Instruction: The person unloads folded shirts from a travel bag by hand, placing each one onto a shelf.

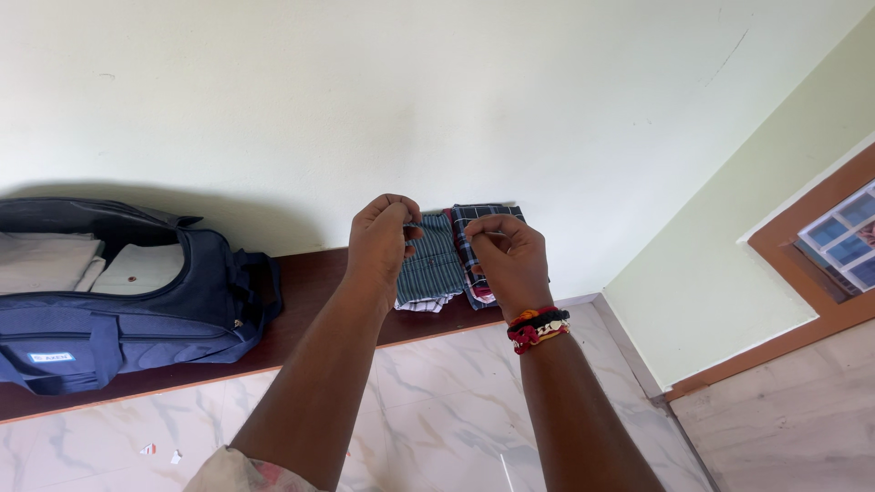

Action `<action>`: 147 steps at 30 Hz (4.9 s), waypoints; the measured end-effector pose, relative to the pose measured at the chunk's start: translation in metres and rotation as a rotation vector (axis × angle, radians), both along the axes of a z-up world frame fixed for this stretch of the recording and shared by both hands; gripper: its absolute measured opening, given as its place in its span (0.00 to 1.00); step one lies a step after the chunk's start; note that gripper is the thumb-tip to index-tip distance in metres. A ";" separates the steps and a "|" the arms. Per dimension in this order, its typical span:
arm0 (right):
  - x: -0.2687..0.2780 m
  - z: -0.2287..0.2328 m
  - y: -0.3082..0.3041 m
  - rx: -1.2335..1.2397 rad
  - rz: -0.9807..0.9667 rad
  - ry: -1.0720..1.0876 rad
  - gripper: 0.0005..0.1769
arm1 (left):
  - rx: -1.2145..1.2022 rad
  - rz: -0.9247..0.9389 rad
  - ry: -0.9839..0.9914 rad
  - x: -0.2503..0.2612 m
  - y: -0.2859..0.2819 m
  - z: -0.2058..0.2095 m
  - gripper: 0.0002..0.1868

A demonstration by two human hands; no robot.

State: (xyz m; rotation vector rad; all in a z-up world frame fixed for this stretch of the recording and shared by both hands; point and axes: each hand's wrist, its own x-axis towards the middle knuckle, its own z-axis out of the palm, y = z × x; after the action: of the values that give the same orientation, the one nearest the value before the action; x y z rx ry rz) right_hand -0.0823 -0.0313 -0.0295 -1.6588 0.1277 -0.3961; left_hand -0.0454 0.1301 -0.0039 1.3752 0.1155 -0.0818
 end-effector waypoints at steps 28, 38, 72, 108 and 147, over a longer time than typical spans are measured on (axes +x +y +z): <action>0.006 0.013 0.068 0.055 -0.095 0.023 0.06 | -0.021 -0.177 -0.018 0.025 0.065 0.005 0.09; 0.008 0.010 0.096 0.024 -0.144 0.039 0.08 | -0.030 -0.220 0.010 0.035 0.086 0.003 0.09; -0.008 -0.012 0.113 0.204 -0.034 -0.025 0.08 | -0.074 -0.127 0.025 0.004 0.108 -0.003 0.09; -0.019 -0.003 0.207 0.042 -0.102 -0.077 0.02 | -0.014 -0.175 -0.006 0.000 0.195 0.008 0.08; -0.024 -0.013 0.260 0.061 -0.192 -0.002 0.15 | -0.078 -0.313 -0.005 0.014 0.238 0.000 0.07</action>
State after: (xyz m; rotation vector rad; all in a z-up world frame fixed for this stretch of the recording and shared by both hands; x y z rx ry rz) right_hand -0.1060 0.2285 -0.0421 -1.5915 0.2966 -0.5337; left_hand -0.0311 0.3685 -0.0038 1.3062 -0.1075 -0.3413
